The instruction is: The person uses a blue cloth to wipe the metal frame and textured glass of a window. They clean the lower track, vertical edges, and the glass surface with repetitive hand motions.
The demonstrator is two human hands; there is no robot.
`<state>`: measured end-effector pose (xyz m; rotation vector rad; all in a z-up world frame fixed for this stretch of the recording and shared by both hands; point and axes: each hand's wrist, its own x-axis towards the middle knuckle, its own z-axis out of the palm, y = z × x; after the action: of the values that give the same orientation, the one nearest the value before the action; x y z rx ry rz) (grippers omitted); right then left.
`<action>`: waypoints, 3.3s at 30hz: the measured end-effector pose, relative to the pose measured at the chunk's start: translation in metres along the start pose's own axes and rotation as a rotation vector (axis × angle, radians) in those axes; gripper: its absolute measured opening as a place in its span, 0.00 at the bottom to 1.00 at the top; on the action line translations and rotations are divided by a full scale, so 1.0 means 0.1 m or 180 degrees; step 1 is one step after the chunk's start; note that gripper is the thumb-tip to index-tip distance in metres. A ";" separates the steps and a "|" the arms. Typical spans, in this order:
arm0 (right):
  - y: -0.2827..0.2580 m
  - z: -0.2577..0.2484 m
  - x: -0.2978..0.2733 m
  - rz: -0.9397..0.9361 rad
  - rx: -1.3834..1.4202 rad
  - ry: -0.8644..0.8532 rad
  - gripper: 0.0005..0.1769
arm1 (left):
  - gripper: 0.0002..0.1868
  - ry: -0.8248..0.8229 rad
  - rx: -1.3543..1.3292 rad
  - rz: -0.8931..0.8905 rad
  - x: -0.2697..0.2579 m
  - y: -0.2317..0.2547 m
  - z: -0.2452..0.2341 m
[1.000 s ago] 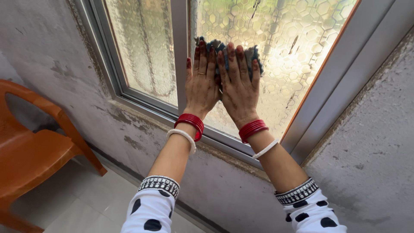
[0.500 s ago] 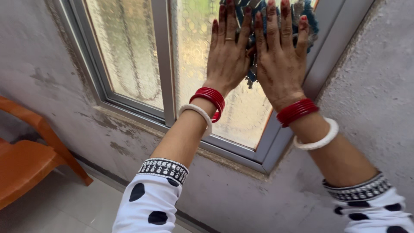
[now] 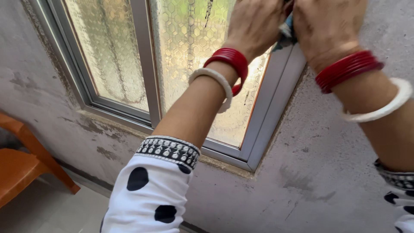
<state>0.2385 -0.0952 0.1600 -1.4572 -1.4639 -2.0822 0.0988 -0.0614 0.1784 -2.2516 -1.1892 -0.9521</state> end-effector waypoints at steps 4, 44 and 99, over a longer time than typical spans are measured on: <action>-0.13 0.02 -0.10 0.0181 0.0102 -0.0288 0.45 | 0.28 0.0469 0.0122 0.0184 -0.18 0.01 0.05; -1.92 -0.46 -1.83 0.1620 0.2061 -0.1057 0.45 | 0.33 0.0838 -0.0128 0.0432 -1.82 -0.32 1.81; -2.77 -0.60 -1.02 0.0728 0.3183 -0.0497 0.36 | 0.38 0.0751 0.0122 -0.0874 -2.38 -1.44 1.92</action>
<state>0.0757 -0.0439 -0.0887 -1.2496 -1.8561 -0.8423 -0.0444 0.0078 -0.1197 -1.9137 -1.4151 -1.2474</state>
